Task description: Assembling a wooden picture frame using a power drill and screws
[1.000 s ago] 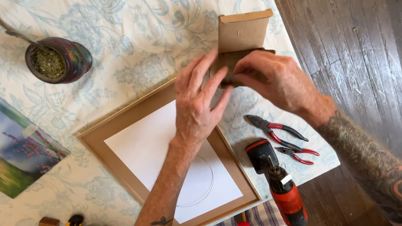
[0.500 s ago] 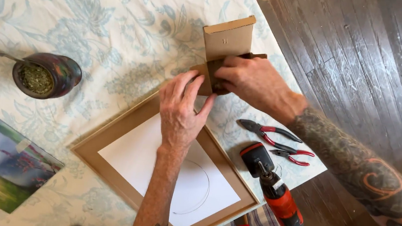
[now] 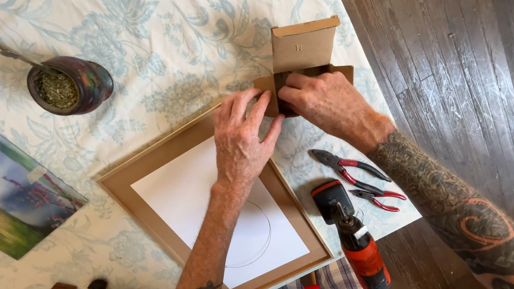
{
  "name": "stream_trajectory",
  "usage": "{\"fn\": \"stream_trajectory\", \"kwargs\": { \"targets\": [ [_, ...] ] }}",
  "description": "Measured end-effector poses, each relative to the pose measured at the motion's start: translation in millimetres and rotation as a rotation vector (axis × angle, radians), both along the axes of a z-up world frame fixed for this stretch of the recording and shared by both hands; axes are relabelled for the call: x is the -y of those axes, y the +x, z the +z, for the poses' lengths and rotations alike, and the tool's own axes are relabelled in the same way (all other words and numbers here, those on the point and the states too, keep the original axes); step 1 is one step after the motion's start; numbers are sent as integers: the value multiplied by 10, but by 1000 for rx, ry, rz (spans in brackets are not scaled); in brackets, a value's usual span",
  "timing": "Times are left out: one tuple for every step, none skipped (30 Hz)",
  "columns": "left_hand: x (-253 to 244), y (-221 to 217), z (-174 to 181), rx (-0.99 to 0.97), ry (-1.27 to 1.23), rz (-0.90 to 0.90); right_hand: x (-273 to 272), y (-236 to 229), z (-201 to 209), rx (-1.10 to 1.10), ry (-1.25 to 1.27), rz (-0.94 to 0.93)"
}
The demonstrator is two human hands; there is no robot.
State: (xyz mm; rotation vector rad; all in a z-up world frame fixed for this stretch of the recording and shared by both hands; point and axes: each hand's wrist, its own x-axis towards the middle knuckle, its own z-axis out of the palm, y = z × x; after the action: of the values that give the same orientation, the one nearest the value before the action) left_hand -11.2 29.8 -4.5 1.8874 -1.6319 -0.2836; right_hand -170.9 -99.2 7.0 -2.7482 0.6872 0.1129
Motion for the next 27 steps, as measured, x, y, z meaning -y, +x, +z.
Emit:
{"fn": "stream_trajectory", "kwargs": {
  "targets": [
    [-18,-7,13,1,6,5,-13,11,-13,16,19,13],
    [-34,-12,15,2,10,6,-23,-7,-56,17,23,14],
    [-31,-14,11,-6,7,10,-15,-21,-98,28,-5,13],
    [-30,-13,8,-14,5,14,-8,-32,-139,40,-32,12],
    [-28,-13,-9,-14,4,18,4,-27,-62,41,-33,16],
    [-28,-10,-26,-11,-3,17,13,-20,15,68,-48,-41],
    [-53,-5,-36,-6,-4,19,2,-7,89,97,-57,-97],
    [-76,-7,-35,-4,0,25,-27,40,130,100,-52,-91],
    [-71,-18,-40,-3,3,26,-37,73,178,40,-87,-92],
    [-61,-33,-45,-2,6,26,-43,102,226,-21,-122,-93],
    [-58,-42,-36,-7,4,25,-59,83,178,-25,-124,-94],
    [-56,-50,-26,-6,10,27,-75,64,131,12,-139,-101],
    [-64,-44,-12,-1,17,33,-95,62,82,53,-152,-105],
    [-66,-59,0,-2,17,35,-105,-8,50,52,-153,-102],
    [-62,-60,9,-7,23,42,-105,-62,13,55,-130,-116],
    [-60,-60,17,-12,30,48,-105,-115,-26,57,-107,-129],
    [-68,-63,5,-14,32,53,-90,-128,41,56,-105,-124],
    [-75,-67,-9,-7,30,56,-75,-141,106,49,-58,-187],
    [-76,-63,-24,2,27,59,-54,-148,169,45,-13,-250],
    [-79,-65,-23,3,27,64,-35,-149,181,46,-12,-245],
    [-82,-67,-22,-3,30,65,-21,-155,192,43,-32,-253],
    [-82,-76,-21,-8,33,66,-3,-167,202,41,-52,-260],
    [-89,-71,-22,-12,32,62,-30,-131,165,37,-53,-263],
    [-94,-69,-22,-7,36,60,-54,-99,128,9,-111,-214],
    [-89,-59,-21,0,38,59,-65,-57,90,-17,-170,-162],
    [-82,-76,-28,-2,36,58,-82,-66,64,-19,-172,-163],
    [-86,-74,-35,2,33,58,-105,-54,30,-23,-185,-154]
  ]
}}
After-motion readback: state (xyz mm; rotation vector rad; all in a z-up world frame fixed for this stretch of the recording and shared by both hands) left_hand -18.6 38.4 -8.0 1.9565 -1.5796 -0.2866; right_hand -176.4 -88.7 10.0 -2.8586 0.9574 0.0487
